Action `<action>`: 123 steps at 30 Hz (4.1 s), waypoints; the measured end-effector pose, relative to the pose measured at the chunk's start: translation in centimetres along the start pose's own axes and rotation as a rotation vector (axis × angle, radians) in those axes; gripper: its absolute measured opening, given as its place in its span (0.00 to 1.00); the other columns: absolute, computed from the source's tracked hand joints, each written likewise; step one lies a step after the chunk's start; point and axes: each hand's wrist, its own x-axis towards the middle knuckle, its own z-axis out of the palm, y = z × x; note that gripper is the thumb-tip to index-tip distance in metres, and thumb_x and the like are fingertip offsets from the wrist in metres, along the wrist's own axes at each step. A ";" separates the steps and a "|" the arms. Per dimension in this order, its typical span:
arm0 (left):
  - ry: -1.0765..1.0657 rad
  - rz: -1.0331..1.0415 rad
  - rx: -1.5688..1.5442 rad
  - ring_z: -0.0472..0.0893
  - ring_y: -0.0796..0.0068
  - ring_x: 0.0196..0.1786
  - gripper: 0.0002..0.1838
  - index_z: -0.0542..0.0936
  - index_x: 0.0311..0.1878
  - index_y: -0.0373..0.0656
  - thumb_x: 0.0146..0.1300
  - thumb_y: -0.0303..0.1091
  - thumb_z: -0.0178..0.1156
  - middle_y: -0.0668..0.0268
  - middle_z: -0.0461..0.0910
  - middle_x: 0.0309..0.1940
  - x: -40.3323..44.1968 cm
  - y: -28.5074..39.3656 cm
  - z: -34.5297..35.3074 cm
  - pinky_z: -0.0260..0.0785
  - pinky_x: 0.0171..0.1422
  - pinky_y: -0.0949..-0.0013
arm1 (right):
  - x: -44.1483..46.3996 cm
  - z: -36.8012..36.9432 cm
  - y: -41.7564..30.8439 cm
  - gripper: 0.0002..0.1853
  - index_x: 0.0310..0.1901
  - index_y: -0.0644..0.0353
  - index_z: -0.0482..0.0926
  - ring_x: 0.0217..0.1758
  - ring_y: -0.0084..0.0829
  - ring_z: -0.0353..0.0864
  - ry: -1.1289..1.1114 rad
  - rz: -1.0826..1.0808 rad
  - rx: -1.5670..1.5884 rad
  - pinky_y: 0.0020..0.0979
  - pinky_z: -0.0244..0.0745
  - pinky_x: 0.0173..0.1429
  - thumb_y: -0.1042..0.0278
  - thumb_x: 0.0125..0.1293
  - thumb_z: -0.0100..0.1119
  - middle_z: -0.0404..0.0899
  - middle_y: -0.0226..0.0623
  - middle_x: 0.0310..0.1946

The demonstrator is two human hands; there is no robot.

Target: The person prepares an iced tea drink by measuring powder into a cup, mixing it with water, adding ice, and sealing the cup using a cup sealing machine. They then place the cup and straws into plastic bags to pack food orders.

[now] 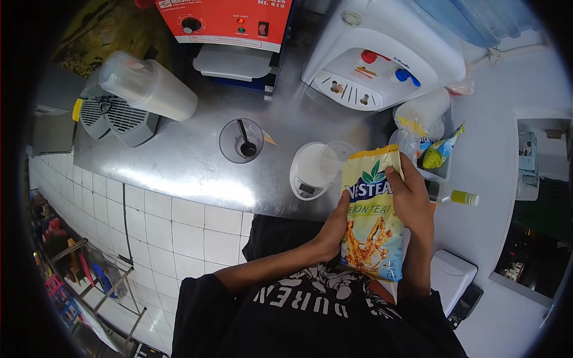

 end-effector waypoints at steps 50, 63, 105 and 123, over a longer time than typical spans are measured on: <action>-0.170 0.769 1.561 0.75 0.49 0.52 0.25 0.71 0.57 0.37 0.60 0.39 0.61 0.52 0.75 0.49 0.0 1.4 -1.9 0.68 0.56 0.54 | -9.6 -5.8 1.2 0.05 0.34 0.66 0.81 0.27 0.36 0.77 0.084 -0.188 -0.165 0.33 0.69 0.31 0.73 0.61 0.63 0.77 0.39 0.26; 0.437 0.925 1.563 0.59 0.49 0.68 0.47 0.56 0.65 0.32 0.47 0.35 0.74 0.46 0.58 0.63 -0.9 2.9 -6.9 0.51 0.73 0.54 | -9.7 -10.7 2.7 0.02 0.33 0.64 0.80 0.27 0.37 0.76 0.426 -0.369 -0.367 0.33 0.69 0.31 0.76 0.58 0.61 0.76 0.38 0.25; 0.509 0.947 1.396 0.67 0.49 0.63 0.47 0.58 0.67 0.33 0.46 0.33 0.75 0.47 0.65 0.60 3.4 4.8 -7.6 0.62 0.67 0.57 | 6.9 -2.2 -1.8 0.08 0.44 0.62 0.80 0.44 0.37 0.81 0.164 -0.669 -0.033 0.33 0.75 0.48 0.73 0.63 0.59 0.79 0.40 0.44; 0.651 0.852 1.220 0.70 0.58 0.63 0.45 0.60 0.64 0.35 0.43 0.30 0.76 0.53 0.67 0.58 -3.5 2.5 -11.5 0.63 0.68 0.60 | 11.7 20.8 -8.0 0.06 0.29 0.63 0.84 0.49 0.40 0.79 -0.399 -1.097 -1.052 0.35 0.77 0.47 0.73 0.51 0.60 0.75 0.45 0.49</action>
